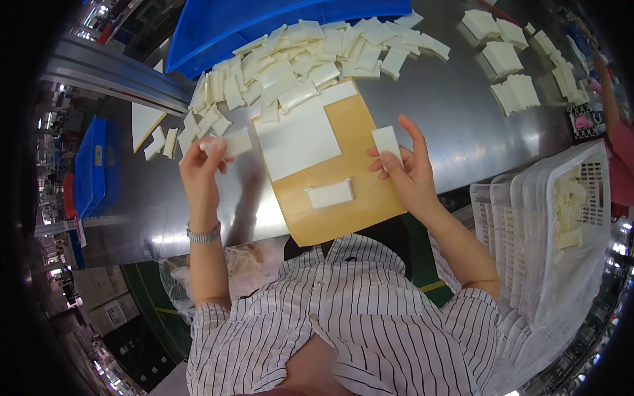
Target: The person takes white rectangular sheets from a pile, stacks them onto a board, and aligns the edges of the stack by hand.
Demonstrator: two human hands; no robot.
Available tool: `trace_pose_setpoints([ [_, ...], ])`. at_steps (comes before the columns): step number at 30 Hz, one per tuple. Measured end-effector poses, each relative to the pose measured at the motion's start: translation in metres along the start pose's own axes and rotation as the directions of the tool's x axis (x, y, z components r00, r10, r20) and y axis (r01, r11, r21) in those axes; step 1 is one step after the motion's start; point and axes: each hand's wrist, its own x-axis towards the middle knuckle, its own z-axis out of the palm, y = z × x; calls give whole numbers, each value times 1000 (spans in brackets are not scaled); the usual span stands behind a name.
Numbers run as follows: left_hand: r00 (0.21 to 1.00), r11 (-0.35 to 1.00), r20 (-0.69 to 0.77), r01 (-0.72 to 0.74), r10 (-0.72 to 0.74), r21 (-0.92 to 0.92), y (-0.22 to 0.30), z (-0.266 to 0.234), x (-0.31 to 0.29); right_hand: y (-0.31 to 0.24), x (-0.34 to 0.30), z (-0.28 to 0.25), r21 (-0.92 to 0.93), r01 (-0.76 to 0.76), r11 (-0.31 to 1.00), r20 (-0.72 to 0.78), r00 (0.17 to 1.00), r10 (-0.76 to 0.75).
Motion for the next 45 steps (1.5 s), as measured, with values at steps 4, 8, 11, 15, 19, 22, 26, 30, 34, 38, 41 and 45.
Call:
trace_pose_setpoints([
  [4, 998, 978, 57, 48, -37, -203, 11, 32, -63, 29, 7, -8, -10, 23, 1000, -27, 999, -23],
  [8, 967, 961, 209, 190, -147, -202, 16, 60, -100, 30, 7, -9, -101, 107, 989, 38, 994, -103],
  [11, 973, 994, 232, 47, -22, -100, 11, 79, -105, 23, 6, -5, -88, 79, 993, 52, 996, -75],
  [15, 959, 996, 278, -76, 58, 54, 3, 102, -104, 18, 4, -3, -69, 62, 996, 39, 997, -60],
  [19, 941, 959, 298, -218, 158, 182, -11, 114, -103, 26, 5, -8, -68, 0, 998, 16, 1000, 1],
  [22, 937, 938, 313, -238, 153, 253, -12, 114, -101, 28, 6, -7, -99, -2, 995, 17, 1000, 4],
  [26, 845, 884, 448, -418, 292, 211, 3, 101, -100, 28, 8, -9, -93, -49, 994, 12, 999, 50],
  [30, 778, 858, 553, -472, 299, 201, -2, 91, -101, 19, 8, -2, -65, 59, 996, -14, 998, -60],
  [34, 793, 886, 533, -435, 294, 159, -18, 89, -102, 16, 6, -2, -47, 85, 995, 6, 996, -85],
  [38, 789, 868, 523, -466, 322, 169, -18, 91, -102, 12, -4, -5, -356, 404, 842, 250, 910, -331],
  [41, 800, 882, 516, -443, 308, 162, -21, 90, -103, 2, -15, 13, -367, 477, 798, 368, 863, -346],
  [45, 801, 881, 521, -439, 295, 175, -19, 90, -103, -3, -16, 30, -405, 570, 714, 443, 806, -392],
])
